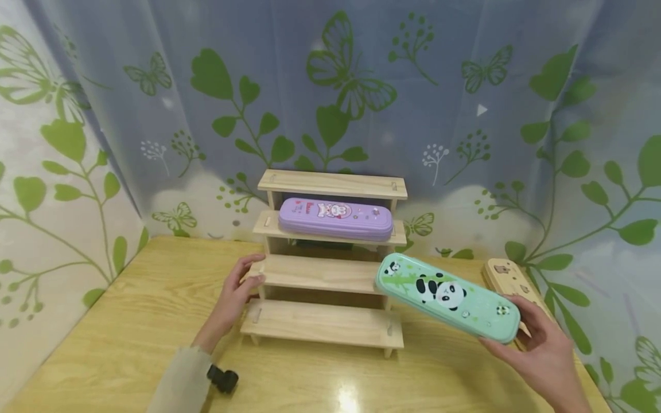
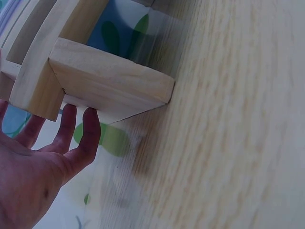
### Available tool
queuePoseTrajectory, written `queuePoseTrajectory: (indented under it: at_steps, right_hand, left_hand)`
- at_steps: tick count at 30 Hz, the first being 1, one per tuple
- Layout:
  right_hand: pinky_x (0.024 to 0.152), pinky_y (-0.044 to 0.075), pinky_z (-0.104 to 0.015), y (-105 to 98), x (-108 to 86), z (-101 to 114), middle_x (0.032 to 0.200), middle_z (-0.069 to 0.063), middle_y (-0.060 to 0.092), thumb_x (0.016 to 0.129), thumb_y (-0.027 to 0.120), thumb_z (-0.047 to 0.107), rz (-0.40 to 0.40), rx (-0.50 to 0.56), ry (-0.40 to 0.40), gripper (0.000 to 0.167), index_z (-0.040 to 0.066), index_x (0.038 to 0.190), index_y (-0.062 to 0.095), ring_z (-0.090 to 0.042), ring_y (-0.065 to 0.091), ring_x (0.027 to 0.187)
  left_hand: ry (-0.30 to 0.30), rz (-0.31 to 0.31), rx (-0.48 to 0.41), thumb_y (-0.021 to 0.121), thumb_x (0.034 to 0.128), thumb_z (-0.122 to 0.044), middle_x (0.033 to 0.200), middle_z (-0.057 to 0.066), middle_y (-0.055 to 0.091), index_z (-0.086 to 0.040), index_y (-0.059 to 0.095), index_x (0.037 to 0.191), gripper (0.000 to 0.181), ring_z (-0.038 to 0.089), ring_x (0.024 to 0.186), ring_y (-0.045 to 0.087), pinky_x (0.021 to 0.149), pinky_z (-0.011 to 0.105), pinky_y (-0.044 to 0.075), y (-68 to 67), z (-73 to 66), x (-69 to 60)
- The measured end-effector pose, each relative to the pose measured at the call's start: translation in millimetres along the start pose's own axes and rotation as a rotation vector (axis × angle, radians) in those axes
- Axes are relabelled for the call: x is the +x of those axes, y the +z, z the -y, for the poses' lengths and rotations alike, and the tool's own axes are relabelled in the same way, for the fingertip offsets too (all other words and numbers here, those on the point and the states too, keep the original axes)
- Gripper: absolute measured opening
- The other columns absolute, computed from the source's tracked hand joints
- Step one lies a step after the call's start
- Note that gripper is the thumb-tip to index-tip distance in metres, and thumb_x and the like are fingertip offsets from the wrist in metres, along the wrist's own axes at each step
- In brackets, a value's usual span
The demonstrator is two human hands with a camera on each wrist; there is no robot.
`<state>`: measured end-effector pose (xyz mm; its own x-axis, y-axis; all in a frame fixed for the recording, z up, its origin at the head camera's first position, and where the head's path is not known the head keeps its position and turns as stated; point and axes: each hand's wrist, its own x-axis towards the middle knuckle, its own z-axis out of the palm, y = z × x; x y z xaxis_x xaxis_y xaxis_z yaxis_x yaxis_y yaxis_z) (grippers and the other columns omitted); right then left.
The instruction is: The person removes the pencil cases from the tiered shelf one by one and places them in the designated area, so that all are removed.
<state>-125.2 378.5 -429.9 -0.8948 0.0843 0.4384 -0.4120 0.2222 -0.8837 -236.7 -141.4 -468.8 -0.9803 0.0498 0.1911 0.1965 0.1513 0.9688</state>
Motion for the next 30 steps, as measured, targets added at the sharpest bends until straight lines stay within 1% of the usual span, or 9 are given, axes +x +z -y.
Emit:
queuePoseTrajectory:
  at_steps: [5,8,15,19,22,24,26,28,30]
  right_hand:
    - [0.086,0.051,-0.006,-9.5,-6.0,-2.5,0.131,0.011,0.064,0.070,0.069,-0.034,-0.047,0.065,0.031,0.083,0.000,0.143,0.052,0.005,0.060,0.117]
    - [0.084,0.051,-0.005,-13.2,-8.6,-3.6,0.127,0.015,0.065,0.070,0.072,-0.032,-0.125,0.042,0.089,0.082,0.006,0.140,0.055,0.007,0.061,0.113]
    - [0.071,0.046,0.000,-14.2,-5.0,-4.6,0.109,0.035,0.054,0.074,0.089,-0.001,-0.304,-0.400,0.344,0.074,0.029,0.133,0.057,0.021,0.053,0.094]
    - [0.062,0.047,-0.004,-11.5,0.8,-9.4,0.101,0.038,0.046,0.074,0.093,0.021,-0.345,-0.532,0.464,0.074,0.024,0.138,0.054,0.023,0.049,0.080]
    - [0.057,0.046,-0.008,-9.2,4.9,-13.7,0.104,0.028,0.048,0.073,0.093,0.034,-0.343,-0.616,0.536,0.087,0.012,0.145,0.049,0.021,0.045,0.072]
    - [0.055,0.044,-0.010,-7.9,7.2,-16.7,0.115,0.013,0.057,0.074,0.092,0.039,-0.333,-0.661,0.564,0.094,0.006,0.148,0.046,0.018,0.042,0.072]
    - [0.054,0.042,-0.011,-6.0,8.5,-20.1,0.128,-0.007,0.059,0.073,0.092,0.041,-0.337,-0.702,0.570,0.096,0.005,0.149,0.045,0.013,0.042,0.074]
    - [0.068,0.042,-0.015,-3.8,9.6,-22.5,0.140,-0.023,0.055,0.074,0.090,0.043,-0.343,-0.734,0.576,0.098,0.003,0.150,0.042,-0.001,0.051,0.083]
    - [0.075,0.040,-0.024,-1.8,10.5,-24.7,0.144,-0.028,0.052,0.075,0.089,0.044,-0.355,-0.754,0.584,0.100,0.001,0.151,0.040,-0.018,0.057,0.093]
  left_hand:
    - [0.015,0.003,0.003,0.058,0.1014,-0.018,0.150,0.007,0.049,-0.021,0.053,0.141,0.041,0.029,0.126,0.054,0.095,0.036,0.051,-0.3,0.9,0.5]
    - [0.021,0.005,0.003,0.059,0.1015,-0.017,0.150,0.006,0.049,-0.020,0.053,0.141,0.040,0.028,0.130,0.051,0.096,0.036,0.051,-0.3,1.9,0.8]
    - [0.001,0.004,-0.014,0.059,0.1012,-0.018,0.147,0.010,0.050,-0.022,0.053,0.142,0.041,0.028,0.110,0.063,0.090,0.034,0.055,-0.8,1.0,0.9]
    - [0.004,0.002,-0.014,0.058,0.1015,-0.017,0.146,0.011,0.050,-0.021,0.053,0.142,0.041,0.026,0.110,0.063,0.090,0.035,0.055,-0.9,-0.1,0.0]
    - [0.009,-0.001,-0.011,0.058,0.1016,-0.017,0.147,0.010,0.049,-0.021,0.053,0.142,0.041,0.028,0.112,0.061,0.091,0.035,0.055,-0.3,0.0,-0.5]
    - [0.009,-0.001,-0.010,0.058,0.1016,-0.017,0.148,0.010,0.049,-0.021,0.053,0.142,0.041,0.029,0.113,0.061,0.091,0.036,0.055,-0.1,0.8,-0.4]
    - [0.004,-0.001,-0.009,0.058,0.1015,-0.018,0.148,0.010,0.049,-0.022,0.053,0.142,0.041,0.029,0.111,0.062,0.091,0.037,0.056,-0.2,1.1,-0.2]
    - [0.002,0.000,-0.012,0.058,0.1015,-0.018,0.147,0.010,0.049,-0.023,0.053,0.142,0.041,0.028,0.109,0.063,0.090,0.038,0.056,-0.3,1.3,0.1]
    - [0.002,0.001,-0.013,0.058,0.1015,-0.018,0.146,0.011,0.049,-0.023,0.052,0.142,0.041,0.028,0.107,0.064,0.090,0.039,0.057,-0.5,1.4,0.3]
